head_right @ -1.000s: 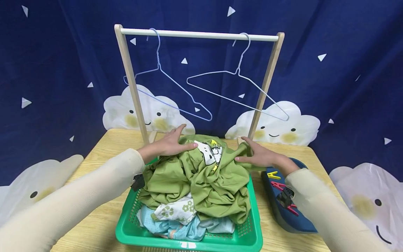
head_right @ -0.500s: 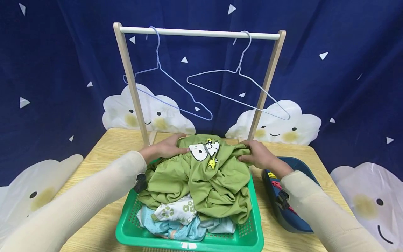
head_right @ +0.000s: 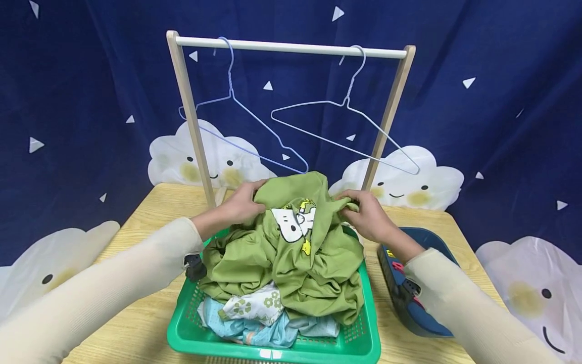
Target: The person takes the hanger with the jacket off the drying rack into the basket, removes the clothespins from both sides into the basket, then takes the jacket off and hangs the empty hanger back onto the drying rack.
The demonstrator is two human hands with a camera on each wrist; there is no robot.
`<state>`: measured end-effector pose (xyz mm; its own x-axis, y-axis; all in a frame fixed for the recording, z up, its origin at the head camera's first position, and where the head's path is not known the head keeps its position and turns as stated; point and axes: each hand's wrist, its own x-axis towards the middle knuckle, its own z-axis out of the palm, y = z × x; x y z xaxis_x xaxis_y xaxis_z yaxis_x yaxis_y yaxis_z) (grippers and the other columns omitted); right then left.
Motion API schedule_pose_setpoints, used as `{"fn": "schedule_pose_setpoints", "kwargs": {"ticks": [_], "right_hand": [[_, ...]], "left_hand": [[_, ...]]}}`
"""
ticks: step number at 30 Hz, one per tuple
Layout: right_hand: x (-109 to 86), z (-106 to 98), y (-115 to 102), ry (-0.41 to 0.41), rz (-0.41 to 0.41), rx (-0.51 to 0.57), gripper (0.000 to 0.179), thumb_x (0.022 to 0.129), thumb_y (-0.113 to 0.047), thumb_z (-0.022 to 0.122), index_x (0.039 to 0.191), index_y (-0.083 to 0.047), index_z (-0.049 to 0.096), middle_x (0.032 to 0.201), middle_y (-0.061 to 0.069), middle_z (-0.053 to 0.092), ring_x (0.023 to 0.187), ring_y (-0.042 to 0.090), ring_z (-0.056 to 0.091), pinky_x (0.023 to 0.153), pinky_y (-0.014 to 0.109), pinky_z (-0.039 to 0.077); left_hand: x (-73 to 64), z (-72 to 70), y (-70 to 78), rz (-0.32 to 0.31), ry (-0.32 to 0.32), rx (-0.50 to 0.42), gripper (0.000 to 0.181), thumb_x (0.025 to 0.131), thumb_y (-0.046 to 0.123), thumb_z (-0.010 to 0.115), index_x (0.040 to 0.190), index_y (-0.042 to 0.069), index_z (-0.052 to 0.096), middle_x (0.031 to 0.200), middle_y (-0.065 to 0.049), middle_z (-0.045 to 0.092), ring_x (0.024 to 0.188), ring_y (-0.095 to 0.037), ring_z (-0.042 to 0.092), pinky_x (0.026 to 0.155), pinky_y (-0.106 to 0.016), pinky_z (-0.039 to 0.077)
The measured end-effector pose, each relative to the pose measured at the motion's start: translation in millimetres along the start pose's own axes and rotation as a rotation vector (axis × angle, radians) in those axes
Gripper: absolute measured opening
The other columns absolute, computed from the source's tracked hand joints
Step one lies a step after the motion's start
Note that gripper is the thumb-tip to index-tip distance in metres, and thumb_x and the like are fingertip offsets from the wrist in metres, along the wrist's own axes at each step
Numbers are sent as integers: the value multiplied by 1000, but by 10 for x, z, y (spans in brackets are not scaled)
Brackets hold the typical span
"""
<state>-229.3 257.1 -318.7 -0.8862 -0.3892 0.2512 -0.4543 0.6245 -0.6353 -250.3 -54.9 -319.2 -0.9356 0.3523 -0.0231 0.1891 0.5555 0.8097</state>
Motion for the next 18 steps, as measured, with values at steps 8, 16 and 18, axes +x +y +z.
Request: {"fn": "schedule_pose_setpoints", "kwargs": {"ticks": [8,16,18], "right_hand": [[-143,94,-229,-98,-30,206,12,91,2,68,97,-3,58,156,27,37,148,50,29,111,64,31],[-234,142,-383,-344,-83,147,104,86,-20,81,162,-27,11,167,14,23,151,39,28,113,63,32],[-263,181,-415,-441,-88,120,104,88,-28,80,164,-27,9,167,11,26,152,36,30,116,60,33]], "left_hand": [[-324,-147,92,133,-370,4,47,85,-13,49,126,1,68,87,-2,58,54,-6,41,51,-19,38],[-612,-30,116,245,-450,312,46,88,-4,53,132,4,66,140,-14,57,134,-27,51,118,-44,38],[-677,10,114,213,-462,347,46,91,3,55,136,3,62,148,-14,51,142,-32,45,121,-47,34]]}}
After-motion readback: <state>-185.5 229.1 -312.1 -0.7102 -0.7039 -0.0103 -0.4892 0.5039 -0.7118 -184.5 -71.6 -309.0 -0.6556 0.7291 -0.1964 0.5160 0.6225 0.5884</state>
